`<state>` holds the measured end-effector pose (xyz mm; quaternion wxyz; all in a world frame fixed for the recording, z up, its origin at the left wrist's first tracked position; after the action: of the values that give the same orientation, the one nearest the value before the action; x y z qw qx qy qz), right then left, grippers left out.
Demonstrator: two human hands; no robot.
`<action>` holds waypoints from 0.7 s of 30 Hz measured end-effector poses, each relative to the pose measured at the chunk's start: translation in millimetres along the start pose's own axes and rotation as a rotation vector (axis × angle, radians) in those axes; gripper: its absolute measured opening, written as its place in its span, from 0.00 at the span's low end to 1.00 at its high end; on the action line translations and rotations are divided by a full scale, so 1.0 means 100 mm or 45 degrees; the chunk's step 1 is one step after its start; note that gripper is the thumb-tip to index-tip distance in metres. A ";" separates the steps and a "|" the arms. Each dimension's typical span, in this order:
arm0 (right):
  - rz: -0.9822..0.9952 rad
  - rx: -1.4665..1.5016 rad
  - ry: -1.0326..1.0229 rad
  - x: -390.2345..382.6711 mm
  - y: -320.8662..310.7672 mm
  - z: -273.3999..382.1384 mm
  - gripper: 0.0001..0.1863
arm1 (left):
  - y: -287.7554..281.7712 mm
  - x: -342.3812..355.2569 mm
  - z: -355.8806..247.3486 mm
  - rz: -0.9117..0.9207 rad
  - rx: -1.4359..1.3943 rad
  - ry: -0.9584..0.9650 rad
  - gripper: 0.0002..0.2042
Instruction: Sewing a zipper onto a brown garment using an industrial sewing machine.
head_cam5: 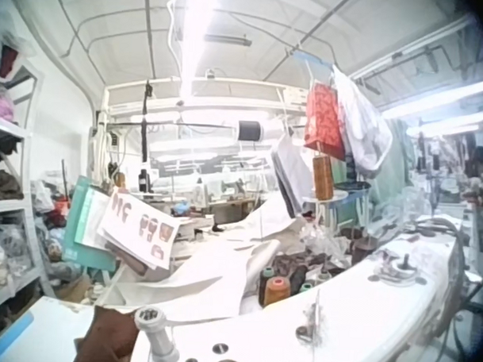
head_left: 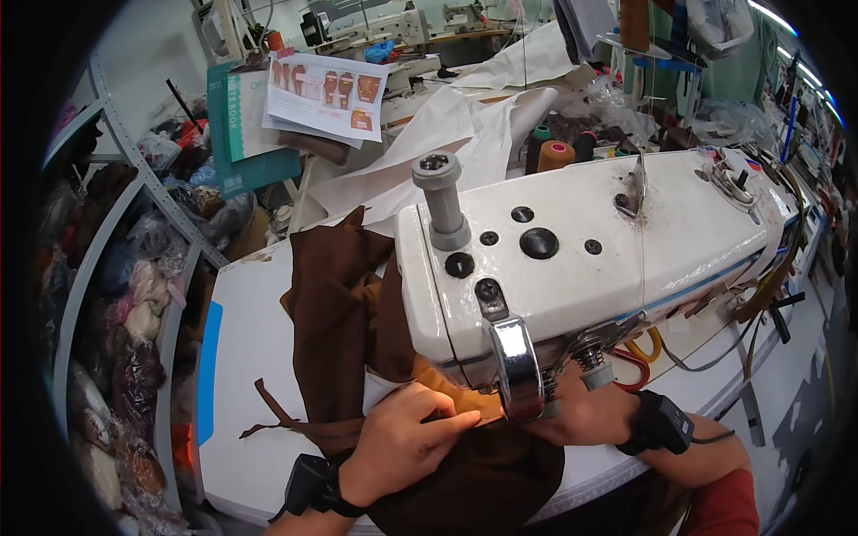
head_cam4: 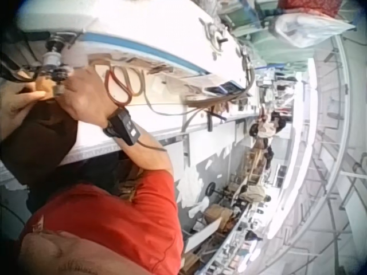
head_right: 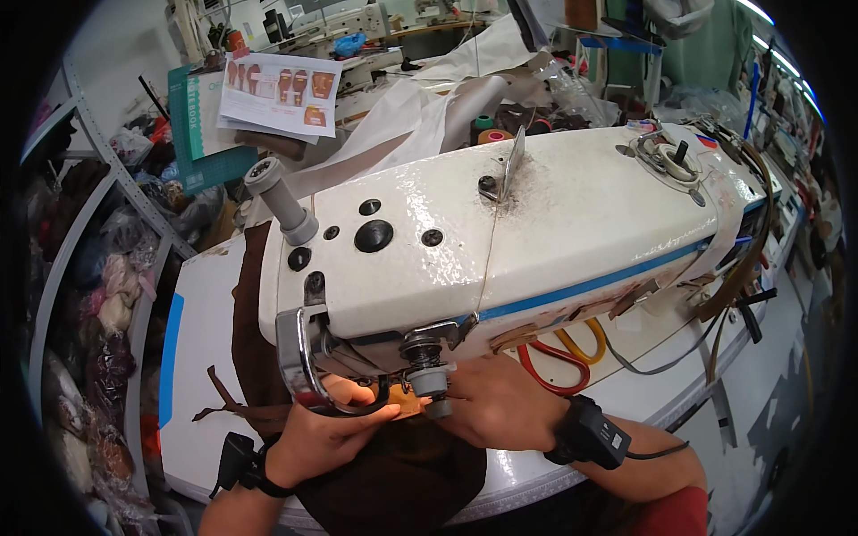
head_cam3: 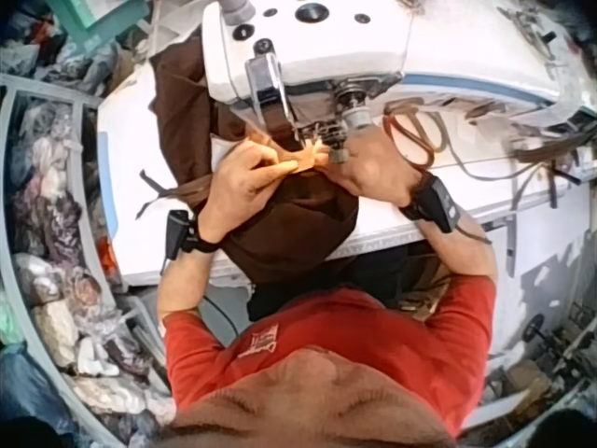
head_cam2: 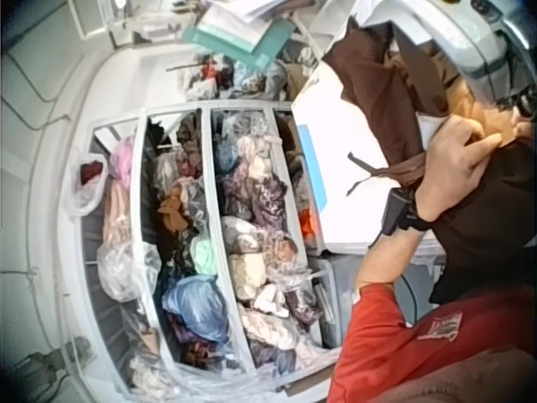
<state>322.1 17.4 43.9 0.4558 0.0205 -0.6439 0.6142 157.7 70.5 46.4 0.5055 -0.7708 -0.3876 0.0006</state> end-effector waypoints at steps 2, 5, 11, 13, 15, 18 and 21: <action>-0.026 0.023 -0.033 0.07 0.00 0.02 0.09 | -0.01 -0.08 0.01 0.000 0.062 0.034 0.14; 0.053 0.149 -0.089 0.15 -0.03 0.13 0.12 | -0.02 -0.11 0.02 0.004 0.096 0.012 0.14; 0.313 0.322 -0.143 0.05 0.10 0.32 0.17 | 0.02 -0.06 0.01 0.114 0.104 -0.007 0.14; 0.120 0.220 -0.104 0.09 0.05 0.25 0.14 | 0.01 -0.05 0.00 0.106 0.116 0.004 0.13; -0.060 0.046 -0.068 0.06 -0.02 0.16 0.09 | 0.01 -0.05 0.00 0.107 0.125 -0.001 0.13; 0.017 -0.001 -0.048 0.09 0.01 0.16 0.08 | 0.02 -0.06 0.00 0.106 0.137 0.007 0.12; 0.011 -0.014 -0.020 0.00 0.11 0.14 0.10 | 0.03 -0.07 0.00 0.106 0.141 0.023 0.11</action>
<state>307.6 9.1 37.6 0.4482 0.0201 -0.6509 0.6124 154.6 65.3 41.1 0.5504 -0.7571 -0.3499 0.0361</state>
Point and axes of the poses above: each hand's wrist, its own x-axis towards the middle knuckle, its own y-axis out of the palm, z = x × y, the point moved 8 cm from there along x, towards the middle knuckle, and after that the axes turned 9 degrees about -y, right-handed, at the moved point
